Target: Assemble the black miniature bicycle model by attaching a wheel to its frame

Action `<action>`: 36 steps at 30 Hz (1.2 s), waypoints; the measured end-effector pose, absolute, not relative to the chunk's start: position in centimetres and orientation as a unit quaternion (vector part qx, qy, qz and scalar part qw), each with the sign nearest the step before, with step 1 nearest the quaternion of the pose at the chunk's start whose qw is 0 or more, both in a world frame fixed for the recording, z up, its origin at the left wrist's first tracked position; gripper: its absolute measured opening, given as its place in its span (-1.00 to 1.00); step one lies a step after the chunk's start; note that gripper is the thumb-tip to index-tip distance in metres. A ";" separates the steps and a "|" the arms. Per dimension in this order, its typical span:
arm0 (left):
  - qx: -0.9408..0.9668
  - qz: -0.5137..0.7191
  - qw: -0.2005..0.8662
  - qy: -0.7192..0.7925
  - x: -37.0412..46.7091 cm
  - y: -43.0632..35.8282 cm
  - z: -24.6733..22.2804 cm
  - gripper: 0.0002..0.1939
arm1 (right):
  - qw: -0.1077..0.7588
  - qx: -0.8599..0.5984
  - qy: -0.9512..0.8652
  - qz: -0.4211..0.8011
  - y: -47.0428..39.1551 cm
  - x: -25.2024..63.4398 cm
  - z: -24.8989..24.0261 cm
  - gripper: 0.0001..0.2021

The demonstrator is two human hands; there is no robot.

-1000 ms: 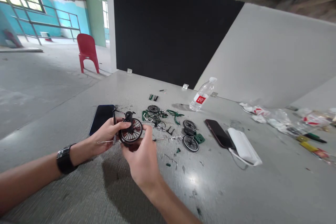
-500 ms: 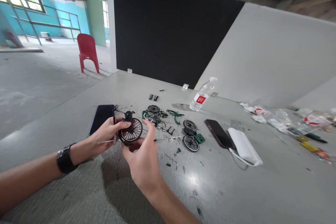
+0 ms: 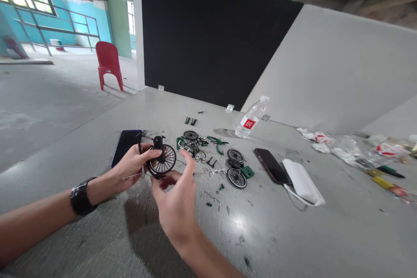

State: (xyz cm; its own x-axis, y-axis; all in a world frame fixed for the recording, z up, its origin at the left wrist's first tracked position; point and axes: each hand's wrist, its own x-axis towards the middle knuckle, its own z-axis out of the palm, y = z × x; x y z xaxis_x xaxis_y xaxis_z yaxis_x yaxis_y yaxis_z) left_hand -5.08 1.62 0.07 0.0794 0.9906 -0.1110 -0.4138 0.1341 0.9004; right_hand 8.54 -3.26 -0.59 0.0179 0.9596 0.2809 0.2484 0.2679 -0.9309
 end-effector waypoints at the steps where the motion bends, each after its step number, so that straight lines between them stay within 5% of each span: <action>1: 0.359 0.549 0.642 0.397 -5.0 1.6 0.1 -0.80 | 0.519 -0.494 -0.607 0.345 -3.3 8.5 -0.7 -0.27; 23: 0.332 0.551 0.615 0.456 -4.8 2.3 -0.9 -0.80 | 0.610 -0.478 -0.432 0.461 -3.7 6.7 -1.5 -0.43; 36: 0.300 0.542 0.656 0.430 -5.0 1.9 -0.5 -0.77 | 0.485 -0.480 -0.524 0.510 -2.6 7.2 -2.9 -0.73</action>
